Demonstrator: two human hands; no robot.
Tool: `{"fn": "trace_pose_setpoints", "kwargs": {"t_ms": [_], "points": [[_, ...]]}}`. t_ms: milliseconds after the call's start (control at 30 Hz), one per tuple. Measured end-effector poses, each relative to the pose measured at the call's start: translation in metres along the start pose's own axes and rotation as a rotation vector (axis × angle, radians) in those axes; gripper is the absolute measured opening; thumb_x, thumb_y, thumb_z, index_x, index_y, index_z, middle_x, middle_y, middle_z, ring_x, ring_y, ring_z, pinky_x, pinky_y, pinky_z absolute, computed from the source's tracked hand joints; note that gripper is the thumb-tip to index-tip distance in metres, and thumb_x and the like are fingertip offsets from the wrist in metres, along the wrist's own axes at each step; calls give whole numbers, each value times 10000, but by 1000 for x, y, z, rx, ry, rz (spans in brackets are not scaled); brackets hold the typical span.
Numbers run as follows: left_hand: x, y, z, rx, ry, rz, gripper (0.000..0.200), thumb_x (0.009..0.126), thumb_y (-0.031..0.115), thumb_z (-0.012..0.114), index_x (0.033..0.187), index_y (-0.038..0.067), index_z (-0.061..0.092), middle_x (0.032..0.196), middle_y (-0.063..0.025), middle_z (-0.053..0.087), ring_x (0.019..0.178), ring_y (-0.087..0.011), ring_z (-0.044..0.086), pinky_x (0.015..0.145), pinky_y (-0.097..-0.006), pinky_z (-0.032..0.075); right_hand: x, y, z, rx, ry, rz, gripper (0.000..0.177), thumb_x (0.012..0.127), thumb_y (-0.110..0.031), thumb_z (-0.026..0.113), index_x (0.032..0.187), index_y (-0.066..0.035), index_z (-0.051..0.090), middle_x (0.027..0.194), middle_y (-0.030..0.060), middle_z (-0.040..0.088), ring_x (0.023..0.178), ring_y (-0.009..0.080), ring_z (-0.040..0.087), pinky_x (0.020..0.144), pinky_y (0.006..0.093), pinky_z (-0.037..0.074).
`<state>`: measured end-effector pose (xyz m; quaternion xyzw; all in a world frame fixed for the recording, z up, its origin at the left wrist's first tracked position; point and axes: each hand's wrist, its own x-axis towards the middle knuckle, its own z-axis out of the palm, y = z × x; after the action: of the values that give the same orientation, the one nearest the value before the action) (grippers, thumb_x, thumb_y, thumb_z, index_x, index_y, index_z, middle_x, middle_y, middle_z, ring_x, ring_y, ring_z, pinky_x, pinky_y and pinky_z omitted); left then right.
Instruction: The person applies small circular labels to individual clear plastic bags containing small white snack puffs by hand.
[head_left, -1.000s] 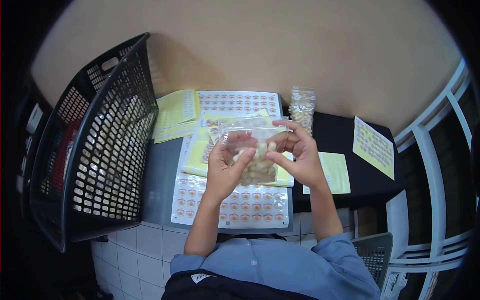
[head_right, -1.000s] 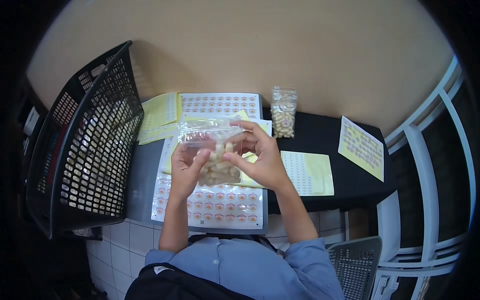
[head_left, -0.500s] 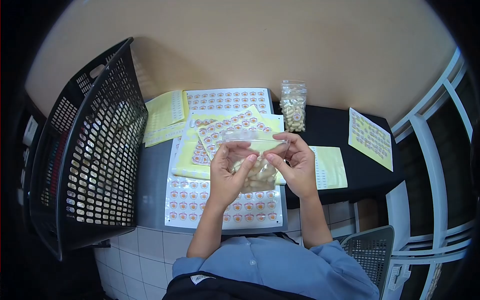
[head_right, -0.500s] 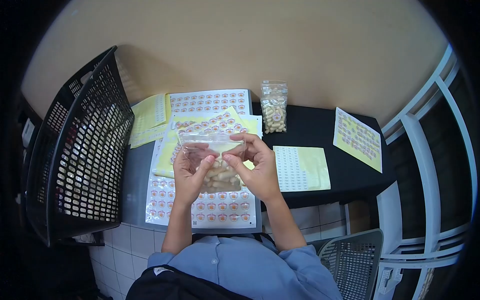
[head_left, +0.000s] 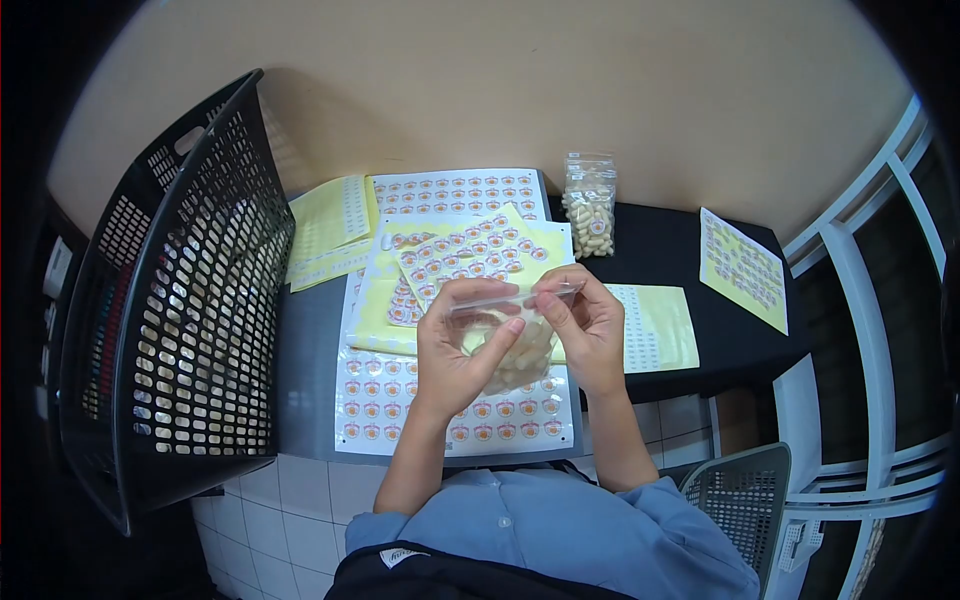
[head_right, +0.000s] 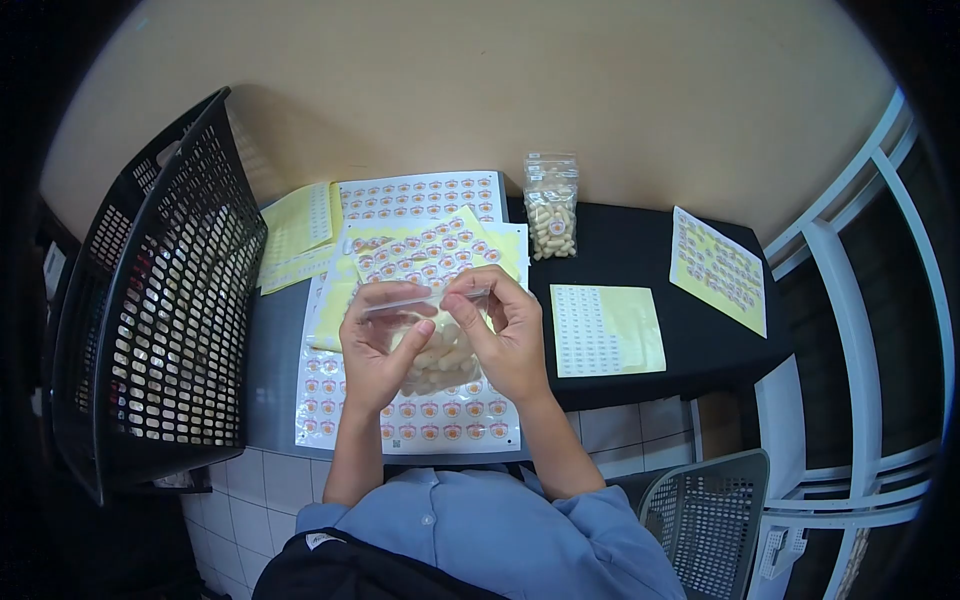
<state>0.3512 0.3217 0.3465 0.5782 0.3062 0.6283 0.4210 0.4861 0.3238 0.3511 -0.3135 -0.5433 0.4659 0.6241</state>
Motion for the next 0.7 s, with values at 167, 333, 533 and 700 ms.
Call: {"fn": "trace_pose_setpoints", "kwargs": {"t_ms": [167, 333, 533, 700], "points": [[0, 5, -4, -44, 45, -29, 283, 707, -32, 607, 952, 6, 472, 838, -91, 574, 798, -143, 575, 722, -242, 459, -4, -2, 6, 0, -7, 14, 96, 758, -26, 580, 837, 5, 535, 834, 49, 531, 824, 93, 498, 736, 229, 394], [-1, 7, -3, -10, 57, 21, 275, 717, -36, 600, 953, 10, 467, 827, -86, 571, 793, -128, 564, 714, -231, 450, -4, -2, 9, -107, -13, -116, 87, 752, -38, 591, 814, -5, 540, 819, 47, 532, 789, 89, 498, 704, 211, 389], [-4, 4, 3, 16, 54, 48, 291, 717, -44, 597, 965, 11, 455, 811, -78, 565, 783, -119, 558, 717, -231, 444, -8, -3, 6, -79, 5, -65, 105, 743, -63, 613, 804, -15, 542, 812, 36, 535, 747, 73, 489, 650, 195, 378], [-7, 0, 9, 33, 58, 90, 313, 716, -53, 590, 981, 15, 438, 811, -79, 563, 782, -124, 557, 718, -236, 445, -10, 0, 0, -118, 18, -83, 102, 747, -68, 611, 795, -11, 541, 778, 34, 543, 691, 65, 495, 603, 187, 382]]}}
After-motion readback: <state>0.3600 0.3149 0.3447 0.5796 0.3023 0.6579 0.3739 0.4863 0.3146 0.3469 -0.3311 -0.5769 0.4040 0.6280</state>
